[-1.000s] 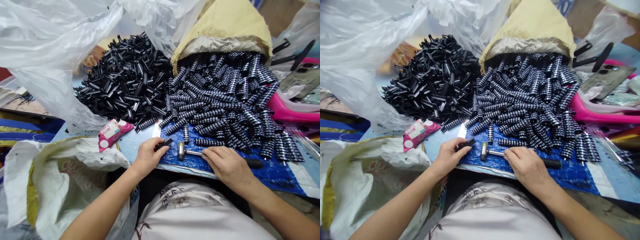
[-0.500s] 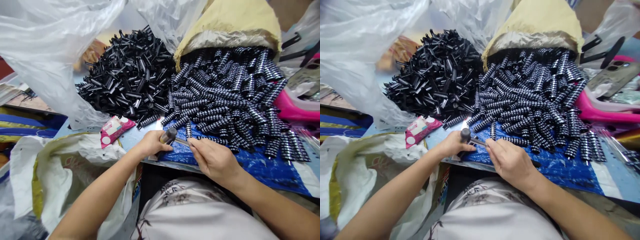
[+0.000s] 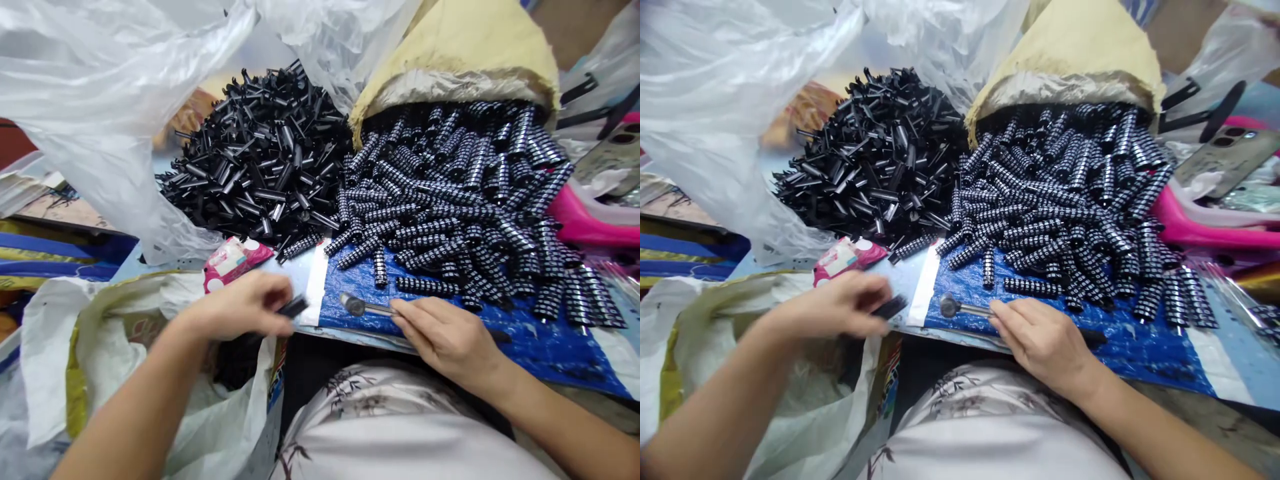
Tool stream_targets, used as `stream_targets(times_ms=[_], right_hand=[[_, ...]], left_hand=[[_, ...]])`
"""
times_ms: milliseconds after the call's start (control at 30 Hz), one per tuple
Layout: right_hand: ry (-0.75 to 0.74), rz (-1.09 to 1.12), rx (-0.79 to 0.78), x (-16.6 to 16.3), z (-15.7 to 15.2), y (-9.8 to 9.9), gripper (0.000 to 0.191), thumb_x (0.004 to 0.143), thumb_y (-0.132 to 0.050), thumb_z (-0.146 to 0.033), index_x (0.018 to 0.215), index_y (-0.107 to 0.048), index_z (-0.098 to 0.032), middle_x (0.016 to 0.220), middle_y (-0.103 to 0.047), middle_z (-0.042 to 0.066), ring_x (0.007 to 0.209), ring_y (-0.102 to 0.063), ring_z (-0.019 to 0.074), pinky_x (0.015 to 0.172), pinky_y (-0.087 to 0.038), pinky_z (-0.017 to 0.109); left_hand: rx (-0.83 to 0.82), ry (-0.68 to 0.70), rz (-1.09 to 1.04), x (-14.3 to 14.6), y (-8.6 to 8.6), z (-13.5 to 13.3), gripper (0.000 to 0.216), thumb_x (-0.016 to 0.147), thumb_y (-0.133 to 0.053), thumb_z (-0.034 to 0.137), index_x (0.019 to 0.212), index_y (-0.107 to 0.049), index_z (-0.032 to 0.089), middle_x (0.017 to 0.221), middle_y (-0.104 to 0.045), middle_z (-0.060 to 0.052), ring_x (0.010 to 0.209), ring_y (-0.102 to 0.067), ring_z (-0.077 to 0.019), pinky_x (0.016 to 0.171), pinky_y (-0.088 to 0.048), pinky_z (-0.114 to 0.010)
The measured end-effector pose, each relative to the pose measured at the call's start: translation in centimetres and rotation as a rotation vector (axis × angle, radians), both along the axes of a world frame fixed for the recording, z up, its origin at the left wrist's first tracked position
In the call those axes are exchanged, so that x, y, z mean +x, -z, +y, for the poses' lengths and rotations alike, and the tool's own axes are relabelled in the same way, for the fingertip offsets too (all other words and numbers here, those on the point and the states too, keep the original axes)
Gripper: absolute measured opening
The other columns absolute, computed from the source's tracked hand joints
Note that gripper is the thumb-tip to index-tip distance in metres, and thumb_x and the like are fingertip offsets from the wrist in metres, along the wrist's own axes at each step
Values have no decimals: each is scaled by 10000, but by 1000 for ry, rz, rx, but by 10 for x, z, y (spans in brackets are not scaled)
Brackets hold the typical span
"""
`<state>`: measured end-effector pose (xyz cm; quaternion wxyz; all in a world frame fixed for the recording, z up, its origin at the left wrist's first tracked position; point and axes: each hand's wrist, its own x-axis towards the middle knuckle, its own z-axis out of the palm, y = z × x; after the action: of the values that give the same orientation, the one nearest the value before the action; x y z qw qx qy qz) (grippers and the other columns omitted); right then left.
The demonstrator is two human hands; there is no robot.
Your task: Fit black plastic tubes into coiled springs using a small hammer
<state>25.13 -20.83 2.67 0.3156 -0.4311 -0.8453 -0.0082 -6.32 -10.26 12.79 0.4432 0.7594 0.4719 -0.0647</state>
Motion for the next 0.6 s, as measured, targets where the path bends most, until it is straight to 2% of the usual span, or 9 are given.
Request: stream_targets(times_ms=[67, 133, 200, 267, 333, 400, 433, 500, 600], right_hand=[[77, -73, 20, 11, 0, 6, 204, 963, -610, -157, 1162, -634, -117, 911, -697, 78, 791, -627, 193, 771, -487, 324], [104, -124, 25, 14, 2, 9, 145, 967, -614, -198, 1083, -658, -122, 916, -694, 85, 803, -623, 208, 762, -473, 338], [82, -121, 39, 9, 10, 5, 150, 967, -620, -242, 1045, -665, -122, 955, -694, 101, 845, -623, 225, 765, -464, 347], [40, -111, 70, -3, 26, -6, 176, 970, -617, -262, 1063, -661, -120, 995, -697, 110, 875, -622, 229, 771, -456, 347], [-1, -140, 113, -18, 48, -20, 177, 976, -596, -243, 1094, -656, -126, 1016, -705, 106, 886, -620, 225, 777, -446, 345], [-33, -231, 135, -31, 72, -29, 176, 970, -559, -180, 1109, -656, -134, 1037, -712, 106, 922, -622, 236, 792, -434, 355], [-48, -285, 138, -36, 83, -31, 190, 954, -543, -138, 1103, -661, -135, 1039, -715, 110, 944, -623, 246, 795, -429, 363], [-93, -365, 151, -41, 98, -27, 245, 899, -517, -62, 1063, -680, -143, 1006, -725, 117, 956, -630, 261, 777, -425, 378], [-240, -304, 232, -40, 113, -3, 329, 866, -474, -54, 1012, -714, -225, 897, -739, 87, 839, -654, 244, 701, -436, 386]], left_hand=[[-239, 26, 96, -36, -18, -10, 357, 629, -842, 415, 830, -673, 173, 624, -492, 60, 575, -433, -110, 509, -284, -232], [-298, -35, 98, -58, -22, -19, 426, 650, -828, 476, 922, -708, 172, 647, -546, 44, 598, -481, -124, 525, -330, -230], [-131, -155, 7, -60, -15, -20, 400, 756, -727, 523, 948, -702, 172, 729, -612, 12, 666, -540, -147, 587, -402, -240], [209, -292, -40, -48, -4, -10, 343, 856, -609, 502, 940, -682, 178, 827, -656, -20, 751, -585, -171, 679, -455, -269], [581, -417, 57, -28, 5, 12, 262, 892, -561, 417, 926, -670, 181, 890, -677, -49, 830, -613, -201, 777, -475, -310], [785, -510, 250, -8, 8, 38, 218, 899, -542, 335, 927, -679, 168, 960, -691, -98, 937, -631, -247, 874, -470, -360], [805, -554, 332, 1, 8, 50, 235, 908, -528, 324, 940, -689, 157, 1016, -693, -131, 1002, -631, -272, 911, -465, -382], [719, -605, 424, 13, 8, 70, 255, 903, -541, 301, 967, -710, 120, 1117, -685, -199, 1094, -623, -322, 927, -468, -415], [618, -630, 431, 15, 18, 88, 202, 839, -626, 251, 977, -731, 148, 1084, -729, -154, 1047, -664, -286, 856, -504, -345]])
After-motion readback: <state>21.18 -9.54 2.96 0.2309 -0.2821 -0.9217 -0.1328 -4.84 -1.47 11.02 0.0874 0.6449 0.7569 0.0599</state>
